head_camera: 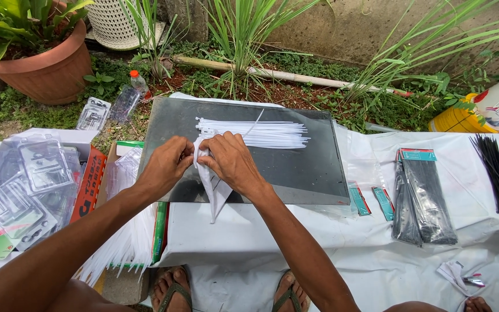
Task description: The person sits on the ground outdoors and organizes white plastic cable ties on a dark rectangular board. They repeatedly pick up individual ties, wipe them with a white cloth, and place them back into a neat pile on the board.
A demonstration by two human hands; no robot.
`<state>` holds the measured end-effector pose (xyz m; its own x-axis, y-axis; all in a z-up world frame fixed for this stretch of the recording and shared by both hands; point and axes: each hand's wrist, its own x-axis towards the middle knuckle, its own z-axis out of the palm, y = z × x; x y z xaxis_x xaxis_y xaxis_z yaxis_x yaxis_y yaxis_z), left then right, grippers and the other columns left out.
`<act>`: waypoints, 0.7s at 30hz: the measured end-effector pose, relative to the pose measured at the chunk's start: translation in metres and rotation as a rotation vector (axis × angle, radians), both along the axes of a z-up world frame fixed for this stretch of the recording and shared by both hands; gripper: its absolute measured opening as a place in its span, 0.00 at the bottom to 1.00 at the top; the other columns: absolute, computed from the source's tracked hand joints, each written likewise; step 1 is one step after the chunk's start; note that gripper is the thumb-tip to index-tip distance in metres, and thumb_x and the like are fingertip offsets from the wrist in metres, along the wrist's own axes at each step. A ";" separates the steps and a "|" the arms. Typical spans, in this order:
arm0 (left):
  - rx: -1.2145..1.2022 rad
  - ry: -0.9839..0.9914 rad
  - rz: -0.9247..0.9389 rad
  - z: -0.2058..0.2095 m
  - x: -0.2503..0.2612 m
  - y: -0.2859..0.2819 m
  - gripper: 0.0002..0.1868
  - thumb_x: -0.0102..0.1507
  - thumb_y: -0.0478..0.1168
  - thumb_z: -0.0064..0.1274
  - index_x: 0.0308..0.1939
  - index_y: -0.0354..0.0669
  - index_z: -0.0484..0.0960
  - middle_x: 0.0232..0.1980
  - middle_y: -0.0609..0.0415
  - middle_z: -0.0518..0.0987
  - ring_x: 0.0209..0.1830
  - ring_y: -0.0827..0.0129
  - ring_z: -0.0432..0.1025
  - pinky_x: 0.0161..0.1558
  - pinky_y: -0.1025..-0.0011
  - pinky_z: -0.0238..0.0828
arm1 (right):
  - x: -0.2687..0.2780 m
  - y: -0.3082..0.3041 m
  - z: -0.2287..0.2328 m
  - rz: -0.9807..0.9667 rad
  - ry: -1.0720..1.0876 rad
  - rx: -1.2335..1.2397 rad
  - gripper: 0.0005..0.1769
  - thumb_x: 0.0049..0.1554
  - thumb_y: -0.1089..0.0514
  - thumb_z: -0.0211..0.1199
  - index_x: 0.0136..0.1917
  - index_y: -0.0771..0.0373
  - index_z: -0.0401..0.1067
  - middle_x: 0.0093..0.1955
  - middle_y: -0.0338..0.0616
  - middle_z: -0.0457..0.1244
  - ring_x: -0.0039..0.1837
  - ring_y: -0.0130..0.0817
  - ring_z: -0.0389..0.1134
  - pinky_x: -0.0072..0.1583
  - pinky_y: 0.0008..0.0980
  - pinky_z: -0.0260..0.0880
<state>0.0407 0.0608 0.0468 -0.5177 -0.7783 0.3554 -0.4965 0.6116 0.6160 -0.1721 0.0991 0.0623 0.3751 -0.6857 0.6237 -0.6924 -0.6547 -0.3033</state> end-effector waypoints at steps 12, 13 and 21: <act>-0.161 -0.198 -0.056 0.028 -0.006 0.010 0.06 0.65 0.33 0.55 0.41 0.46 0.73 0.37 0.51 0.70 0.33 0.51 0.74 0.31 0.58 0.71 | -0.008 0.002 0.003 0.086 -0.097 0.216 0.09 0.63 0.50 0.59 0.51 0.56 0.71 0.41 0.43 0.65 0.47 0.41 0.66 0.58 0.42 0.58; -0.160 -0.198 -0.056 0.029 -0.007 0.010 0.06 0.65 0.33 0.55 0.41 0.46 0.73 0.37 0.51 0.70 0.33 0.51 0.74 0.31 0.58 0.71 | -0.008 0.006 0.008 0.086 -0.097 0.217 0.09 0.63 0.50 0.59 0.51 0.56 0.71 0.41 0.43 0.65 0.47 0.41 0.66 0.58 0.42 0.58; -0.330 -0.354 -0.059 0.023 -0.004 0.005 0.08 0.66 0.39 0.54 0.40 0.50 0.69 0.37 0.55 0.68 0.35 0.54 0.74 0.33 0.60 0.71 | -0.011 0.008 0.020 0.151 -0.215 0.430 0.11 0.65 0.50 0.55 0.53 0.59 0.69 0.46 0.50 0.64 0.48 0.56 0.71 0.48 0.50 0.70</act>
